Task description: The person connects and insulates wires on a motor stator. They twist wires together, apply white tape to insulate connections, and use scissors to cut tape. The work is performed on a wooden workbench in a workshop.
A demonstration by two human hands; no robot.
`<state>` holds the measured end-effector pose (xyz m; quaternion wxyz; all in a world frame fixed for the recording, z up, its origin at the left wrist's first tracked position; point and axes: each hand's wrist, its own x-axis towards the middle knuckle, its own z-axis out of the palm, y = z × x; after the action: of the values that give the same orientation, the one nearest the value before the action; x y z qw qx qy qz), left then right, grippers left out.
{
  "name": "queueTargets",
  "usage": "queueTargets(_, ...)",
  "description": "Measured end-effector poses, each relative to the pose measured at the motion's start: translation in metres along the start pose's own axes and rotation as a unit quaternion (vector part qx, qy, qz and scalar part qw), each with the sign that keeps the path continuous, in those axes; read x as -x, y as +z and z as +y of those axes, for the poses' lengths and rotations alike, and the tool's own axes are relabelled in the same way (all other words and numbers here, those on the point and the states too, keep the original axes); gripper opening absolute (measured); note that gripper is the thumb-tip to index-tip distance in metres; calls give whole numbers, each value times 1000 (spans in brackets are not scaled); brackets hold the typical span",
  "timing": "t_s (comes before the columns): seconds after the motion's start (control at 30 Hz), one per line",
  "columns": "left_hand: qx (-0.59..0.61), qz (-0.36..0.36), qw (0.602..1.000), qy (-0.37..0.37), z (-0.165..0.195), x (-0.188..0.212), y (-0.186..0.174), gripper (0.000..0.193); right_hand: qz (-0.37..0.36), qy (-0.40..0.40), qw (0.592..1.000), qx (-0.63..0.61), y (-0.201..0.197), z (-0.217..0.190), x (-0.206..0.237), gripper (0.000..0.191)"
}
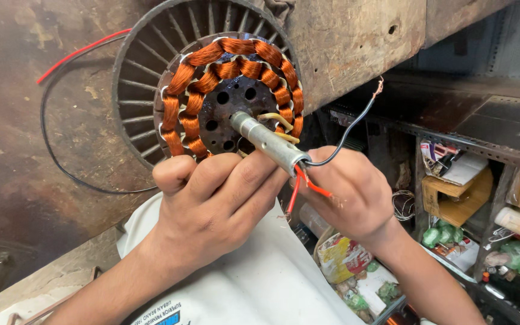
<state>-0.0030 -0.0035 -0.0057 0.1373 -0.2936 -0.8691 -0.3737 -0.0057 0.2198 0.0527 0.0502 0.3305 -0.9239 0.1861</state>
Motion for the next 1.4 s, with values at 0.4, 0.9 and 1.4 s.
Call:
queueTargets(0.4,-15,13,1000,11,-2,4,6,31,-35,502,733,-458,9,-14,21,22)
queueTargets(0.9,-9,17,1000,13,-3,6,9,32,5,474,774,-419,23,-25,29,18)
queueTargets(1.4,-31,18,999,5,-1,4,9,28,11,214,961,-175,18,-12,16,16)
